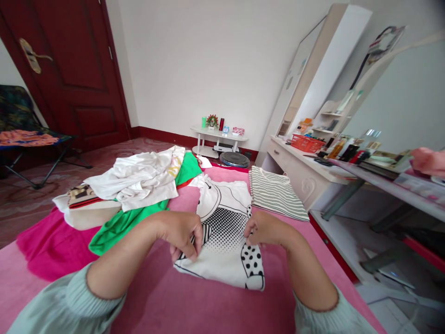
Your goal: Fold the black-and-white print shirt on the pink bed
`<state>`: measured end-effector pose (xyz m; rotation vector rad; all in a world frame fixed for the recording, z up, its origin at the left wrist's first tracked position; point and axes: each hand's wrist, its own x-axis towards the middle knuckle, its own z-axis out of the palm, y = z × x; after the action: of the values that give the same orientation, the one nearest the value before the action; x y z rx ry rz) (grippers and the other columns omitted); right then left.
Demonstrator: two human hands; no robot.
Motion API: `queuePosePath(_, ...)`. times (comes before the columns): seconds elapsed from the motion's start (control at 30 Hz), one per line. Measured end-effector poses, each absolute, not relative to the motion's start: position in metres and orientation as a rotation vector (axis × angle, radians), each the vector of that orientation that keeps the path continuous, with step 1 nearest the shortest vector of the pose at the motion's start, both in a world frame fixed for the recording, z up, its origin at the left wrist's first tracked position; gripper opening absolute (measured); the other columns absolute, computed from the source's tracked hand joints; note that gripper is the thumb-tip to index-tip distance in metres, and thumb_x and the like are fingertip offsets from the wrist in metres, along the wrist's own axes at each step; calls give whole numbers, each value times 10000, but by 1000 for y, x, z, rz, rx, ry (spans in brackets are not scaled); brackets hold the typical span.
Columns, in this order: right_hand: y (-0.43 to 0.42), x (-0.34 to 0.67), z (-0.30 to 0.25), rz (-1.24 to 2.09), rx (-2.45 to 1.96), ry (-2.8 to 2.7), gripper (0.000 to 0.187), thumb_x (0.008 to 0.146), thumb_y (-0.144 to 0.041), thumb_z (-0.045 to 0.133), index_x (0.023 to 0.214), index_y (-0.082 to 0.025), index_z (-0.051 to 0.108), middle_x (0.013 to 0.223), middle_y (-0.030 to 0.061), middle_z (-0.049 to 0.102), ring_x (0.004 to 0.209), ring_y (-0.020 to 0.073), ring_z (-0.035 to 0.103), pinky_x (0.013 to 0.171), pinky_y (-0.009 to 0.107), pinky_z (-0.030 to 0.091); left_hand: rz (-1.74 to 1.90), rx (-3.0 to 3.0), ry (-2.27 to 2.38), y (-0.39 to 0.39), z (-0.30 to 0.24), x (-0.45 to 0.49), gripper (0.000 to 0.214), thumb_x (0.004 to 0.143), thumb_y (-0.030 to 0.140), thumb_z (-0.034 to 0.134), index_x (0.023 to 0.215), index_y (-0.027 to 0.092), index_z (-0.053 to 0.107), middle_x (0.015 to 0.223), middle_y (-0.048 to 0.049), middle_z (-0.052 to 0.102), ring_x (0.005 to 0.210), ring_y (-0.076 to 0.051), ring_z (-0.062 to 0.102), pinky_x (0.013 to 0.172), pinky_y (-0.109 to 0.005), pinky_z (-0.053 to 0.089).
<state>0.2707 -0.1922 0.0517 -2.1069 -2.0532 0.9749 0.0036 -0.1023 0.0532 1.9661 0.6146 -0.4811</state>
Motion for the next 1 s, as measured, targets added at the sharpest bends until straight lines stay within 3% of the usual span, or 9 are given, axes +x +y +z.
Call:
queuePosePath(0.13, -185, 262, 55, 474, -2192, -1966, 192, 766, -308, 579, 676, -201, 711, 658, 12, 656, 650, 159, 592, 573, 241, 395, 6, 2416, 1059, -101, 54, 13, 216, 756, 286, 663, 952, 211, 715, 711, -33, 679, 662, -230, 667, 604, -284, 511)
queuePosePath(0.23, -172, 252, 43, 59, -2112, -1752, 251, 815, -320, 560, 997, -212, 697, 958, 45, 678, 863, 190, 611, 722, 277, 449, 564, 2622, 1123, -100, 39, 30, 313, 841, 319, 607, 1133, 213, 649, 1068, -76, 661, 987, -245, 623, 866, -327, 481)
queuePosePath(0.3, -163, 248, 23, -134, -2008, -1695, 449, 839, -331, 556, 1262, -179, 554, 1248, 98, 568, 1141, 223, 515, 924, 321, 411, 740, 2670, 996, -102, 18, 42, 480, 893, 381, 551, 1333, 198, 488, 1365, -111, 475, 1229, -248, 466, 1022, -347, 379)
queuePosePath(0.37, -156, 248, -2, -171, -1989, -1730, 595, 876, -385, 517, 1411, -165, 376, 1453, 122, 358, 1344, 251, 295, 1071, 397, 282, 640, 2726, 928, -103, -8, 51, 637, 909, 477, 505, 1441, 182, 318, 1508, -130, 239, 1371, -275, 244, 1106, -406, 259)
queuePosePath(0.5, -150, 254, -39, 163, -2127, -1865, 627, 933, -519, 361, 1469, -208, 264, 1529, 101, 195, 1408, 274, 136, 1109, 521, 167, 314, 2737, 988, -103, -43, 57, 684, 941, 573, 350, 1479, 173, 214, 1532, -138, 115, 1406, -295, 75, 1129, -487, 145)
queuePosePath(0.63, -150, 254, -45, -31, -2099, -1762, 604, 935, -482, 387, 1443, -162, 321, 1524, 119, 205, 1411, 269, 124, 1117, 517, 156, 349, 2734, 1013, -103, -46, 57, 684, 940, 584, 339, 1484, 195, 197, 1536, -120, 83, 1407, -288, 54, 1132, -483, 131)
queuePosePath(0.73, -151, 253, -40, -143, -1973, -1801, 532, 932, -391, 428, 1396, -132, 399, 1496, 112, 287, 1392, 235, 210, 1131, 447, 183, 398, 2724, 1001, -102, -43, 56, 680, 931, 593, 359, 1475, 204, 235, 1532, -116, 129, 1405, -285, 98, 1131, -478, 151)
queuePosePath(0.87, -151, 249, -35, 45, -1918, -1948, 434, 929, -328, 434, 1314, -145, 513, 1395, 76, 462, 1292, 186, 410, 1088, 325, 309, 510, 2698, 991, -100, -42, 56, 629, 927, 579, 390, 1435, 210, 343, 1507, -123, 244, 1381, -281, 216, 1122, -453, 213)
queuePosePath(1.0, -148, 236, -16, 2, -2087, -2016, 404, 904, -255, 449, 1273, -121, 549, 1358, 123, 497, 1227, 233, 485, 1016, 356, 386, 565, 2670, 989, -101, -44, 55, 588, 932, 545, 411, 1420, 220, 368, 1498, -116, 273, 1375, -278, 233, 1126, -462, 209)
